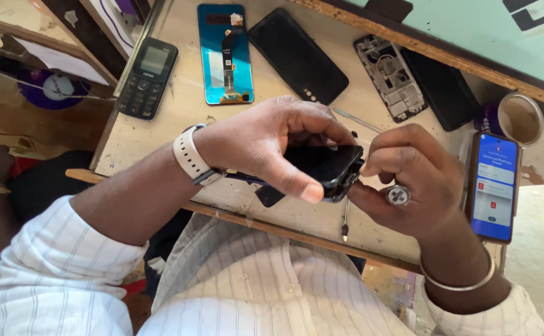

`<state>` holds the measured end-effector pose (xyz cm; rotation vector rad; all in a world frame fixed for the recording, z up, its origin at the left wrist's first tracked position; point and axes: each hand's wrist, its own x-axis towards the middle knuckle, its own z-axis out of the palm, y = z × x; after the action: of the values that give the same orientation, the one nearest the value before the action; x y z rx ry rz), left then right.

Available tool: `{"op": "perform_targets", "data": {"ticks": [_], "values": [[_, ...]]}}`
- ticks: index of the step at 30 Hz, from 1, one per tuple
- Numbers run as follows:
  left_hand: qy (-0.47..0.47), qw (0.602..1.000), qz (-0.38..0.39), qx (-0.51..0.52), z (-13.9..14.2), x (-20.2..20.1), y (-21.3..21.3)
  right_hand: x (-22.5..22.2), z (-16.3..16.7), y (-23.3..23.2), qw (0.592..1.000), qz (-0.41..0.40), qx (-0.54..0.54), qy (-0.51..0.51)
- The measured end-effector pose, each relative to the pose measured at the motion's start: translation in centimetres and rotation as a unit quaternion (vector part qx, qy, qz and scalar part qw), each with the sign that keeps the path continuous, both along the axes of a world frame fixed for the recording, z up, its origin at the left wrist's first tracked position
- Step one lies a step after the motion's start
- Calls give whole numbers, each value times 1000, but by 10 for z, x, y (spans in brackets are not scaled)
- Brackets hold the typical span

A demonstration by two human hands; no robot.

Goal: The person repairs a smartphone at a cluttered workbench. They pry open the phone's back cover, unscrew internal components with a small screwdriver, manipulate the battery and internal parts, and reassemble the phone by pressing the cover back on and tightening screws.

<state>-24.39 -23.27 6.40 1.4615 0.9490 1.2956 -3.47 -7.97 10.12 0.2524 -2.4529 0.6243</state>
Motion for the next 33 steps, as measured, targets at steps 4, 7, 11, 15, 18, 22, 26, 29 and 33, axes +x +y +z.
{"op": "perform_targets", "data": {"ticks": [4, 7, 11, 15, 18, 22, 26, 29, 33], "values": [[22, 999, -11, 34, 1, -2, -1, 3, 0, -5, 999, -7, 27, 15], [59, 997, 0, 53, 2, -4, -2, 3, -2, -9, 998, -8, 43, 35], [106, 989, 7, 103, 3, -7, -2, 4, -6, -12, 998, 3, 43, 44], [92, 989, -9, 118, 1, -6, 2, 7, -7, -13, 997, -1, 54, 49], [84, 990, -30, 112, -1, -6, 5, 10, -8, -14, 997, 0, 58, 59], [98, 987, -46, 117, 0, -7, 5, 11, -11, -7, 996, 19, 8, 86], [151, 975, -46, 157, 2, -12, 7, 11, -23, 15, 975, 52, -196, 93], [176, 970, -46, 163, 1, -15, 8, 17, -38, 30, 970, -9, -228, 86], [166, 972, -52, 161, 0, -18, 6, 32, -50, 42, 974, -128, -179, 61]]}}
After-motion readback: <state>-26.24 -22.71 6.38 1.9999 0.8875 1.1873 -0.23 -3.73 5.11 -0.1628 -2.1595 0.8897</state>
